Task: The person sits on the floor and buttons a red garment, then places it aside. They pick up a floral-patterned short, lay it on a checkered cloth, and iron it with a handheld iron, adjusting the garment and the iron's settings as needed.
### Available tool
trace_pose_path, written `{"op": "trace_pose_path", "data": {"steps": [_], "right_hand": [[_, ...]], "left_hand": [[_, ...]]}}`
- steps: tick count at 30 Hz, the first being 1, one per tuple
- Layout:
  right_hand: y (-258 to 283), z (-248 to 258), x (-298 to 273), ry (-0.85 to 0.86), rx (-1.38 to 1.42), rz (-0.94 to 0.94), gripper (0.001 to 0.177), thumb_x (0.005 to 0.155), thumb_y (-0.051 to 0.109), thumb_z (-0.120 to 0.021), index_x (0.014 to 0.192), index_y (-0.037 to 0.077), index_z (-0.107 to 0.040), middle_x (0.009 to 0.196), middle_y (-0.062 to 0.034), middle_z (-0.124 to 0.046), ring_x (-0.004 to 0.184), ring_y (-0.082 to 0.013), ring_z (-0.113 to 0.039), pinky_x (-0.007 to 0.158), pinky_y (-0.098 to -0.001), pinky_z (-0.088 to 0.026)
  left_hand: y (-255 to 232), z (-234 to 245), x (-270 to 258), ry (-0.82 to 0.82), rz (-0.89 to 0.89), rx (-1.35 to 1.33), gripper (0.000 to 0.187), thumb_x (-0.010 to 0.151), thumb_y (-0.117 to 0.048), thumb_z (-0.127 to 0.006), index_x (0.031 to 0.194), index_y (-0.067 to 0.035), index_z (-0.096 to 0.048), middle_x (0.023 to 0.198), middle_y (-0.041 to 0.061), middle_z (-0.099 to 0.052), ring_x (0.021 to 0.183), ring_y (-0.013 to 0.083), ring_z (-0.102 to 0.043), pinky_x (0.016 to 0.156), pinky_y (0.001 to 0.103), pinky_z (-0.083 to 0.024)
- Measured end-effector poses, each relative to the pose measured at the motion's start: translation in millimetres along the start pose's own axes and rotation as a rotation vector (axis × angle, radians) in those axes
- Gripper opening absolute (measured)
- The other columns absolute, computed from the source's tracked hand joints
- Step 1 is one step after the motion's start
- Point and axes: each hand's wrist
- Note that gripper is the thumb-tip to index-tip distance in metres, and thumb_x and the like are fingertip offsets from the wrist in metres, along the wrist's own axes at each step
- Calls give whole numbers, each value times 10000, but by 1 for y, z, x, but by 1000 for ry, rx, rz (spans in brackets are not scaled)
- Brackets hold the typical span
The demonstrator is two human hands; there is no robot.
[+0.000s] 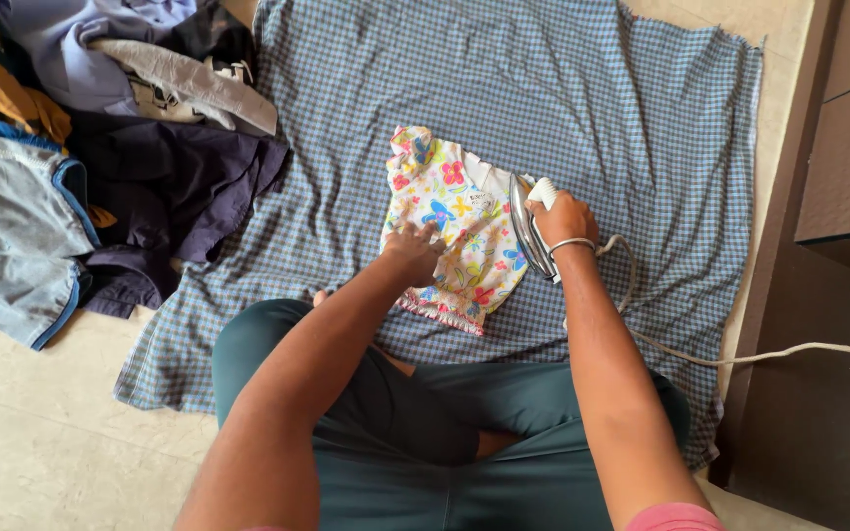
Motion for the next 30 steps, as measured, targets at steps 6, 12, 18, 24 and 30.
{"op": "trace_pose_path", "data": {"steps": [6, 12, 18, 24, 30], "right_hand": [[-66, -15, 21, -32, 61, 98, 526, 856, 557, -755, 1038, 63, -767, 996, -230, -748, 927, -447, -717, 792, -537, -562], [-180, -4, 69, -367, 175, -86, 595, 885, 554, -794, 993, -29, -744, 947, -265, -732, 878, -438, -714, 773, -530, -558], [-211, -15, 104, -838, 1048, 170, 415, 1039, 308, -737, 1267, -26, -646, 1150, -140, -756, 978, -213, -736, 794, -345, -604], [-200, -36, 124, -896, 1190, 98, 440, 1064, 306, -662, 1347, -18, -572, 1194, -140, -733, 931, -153, -733, 678, -241, -599], [-198, -59, 117, -847, 1175, -1, 459, 1044, 348, -621, 1339, 3, -553, 1160, -117, -731, 903, -144, -739, 682, -246, -609]], "left_hand": [[-1, 4, -3, 31, 28, -23, 906, 849, -543, -764, 1591, -258, -327, 1714, 93, -132, 1536, 427, -225, 1165, 636, -321], [-1, 2, 0, 44, 24, -8, 895, 854, -564, -750, 1592, -249, -353, 1725, 103, -138, 1537, 441, -241, 1158, 612, -351], [-2, 6, 4, 72, 24, -6, 899, 873, -603, -711, 1598, -237, -327, 1715, 121, -113, 1534, 453, -215, 1164, 587, -348], [-3, 7, 2, 78, 16, 20, 886, 889, -617, -679, 1598, -223, -322, 1714, 123, -112, 1535, 456, -207, 1156, 606, -348], [-3, 5, 3, 77, 13, 17, 901, 881, -620, -683, 1595, -206, -321, 1714, 136, -112, 1529, 465, -213, 1148, 631, -344]]}}
Point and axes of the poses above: each hand's wrist, its own x-axis towards the middle knuckle, its own z-axis out of the back of the hand, y = z × x
